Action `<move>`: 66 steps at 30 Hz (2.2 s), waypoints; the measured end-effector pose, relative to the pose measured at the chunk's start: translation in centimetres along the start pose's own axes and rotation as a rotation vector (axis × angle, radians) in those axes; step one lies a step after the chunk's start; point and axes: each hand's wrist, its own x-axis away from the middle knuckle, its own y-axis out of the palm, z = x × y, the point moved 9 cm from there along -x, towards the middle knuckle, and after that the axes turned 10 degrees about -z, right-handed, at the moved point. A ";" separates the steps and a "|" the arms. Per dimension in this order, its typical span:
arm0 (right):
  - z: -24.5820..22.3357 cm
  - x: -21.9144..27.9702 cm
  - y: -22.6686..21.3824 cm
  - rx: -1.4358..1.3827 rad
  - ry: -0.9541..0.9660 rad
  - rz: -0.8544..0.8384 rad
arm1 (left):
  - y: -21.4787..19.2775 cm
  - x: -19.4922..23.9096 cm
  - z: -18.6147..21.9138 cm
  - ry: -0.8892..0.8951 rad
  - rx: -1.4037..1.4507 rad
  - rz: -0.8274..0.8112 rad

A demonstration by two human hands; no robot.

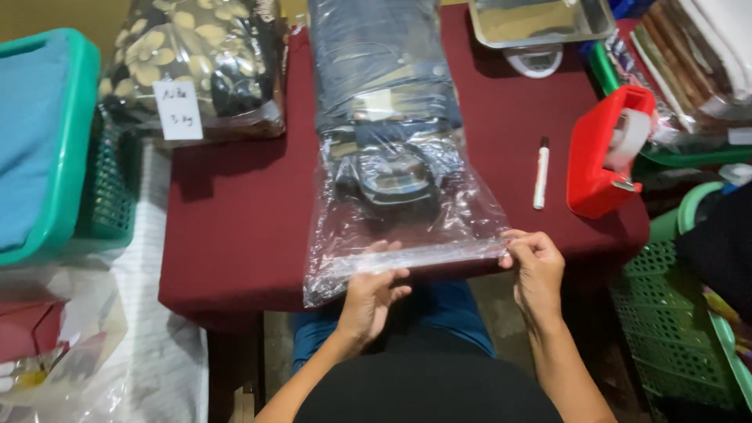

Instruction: Packing folded jeans into a clear plastic bag and sealing it with tape.

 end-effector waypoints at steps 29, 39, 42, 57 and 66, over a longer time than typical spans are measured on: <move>-2.8 0.1 -1.2 0.285 0.011 0.120 | -5.6 -1.9 -1.3 0.184 -0.062 0.207; -9.2 6.1 14.1 1.469 -1.018 -0.409 | -4.2 -1.6 -0.3 0.187 -0.040 0.203; -7.3 5.0 13.8 1.588 -1.041 -0.492 | -4.5 -1.7 -0.5 0.200 -0.030 0.171; -6.6 5.2 13.5 1.524 -1.102 -0.589 | -8.2 10.1 10.6 0.356 -1.232 0.430; -6.4 4.9 13.0 1.581 -1.097 -0.514 | -2.6 8.7 14.2 0.800 -1.629 0.025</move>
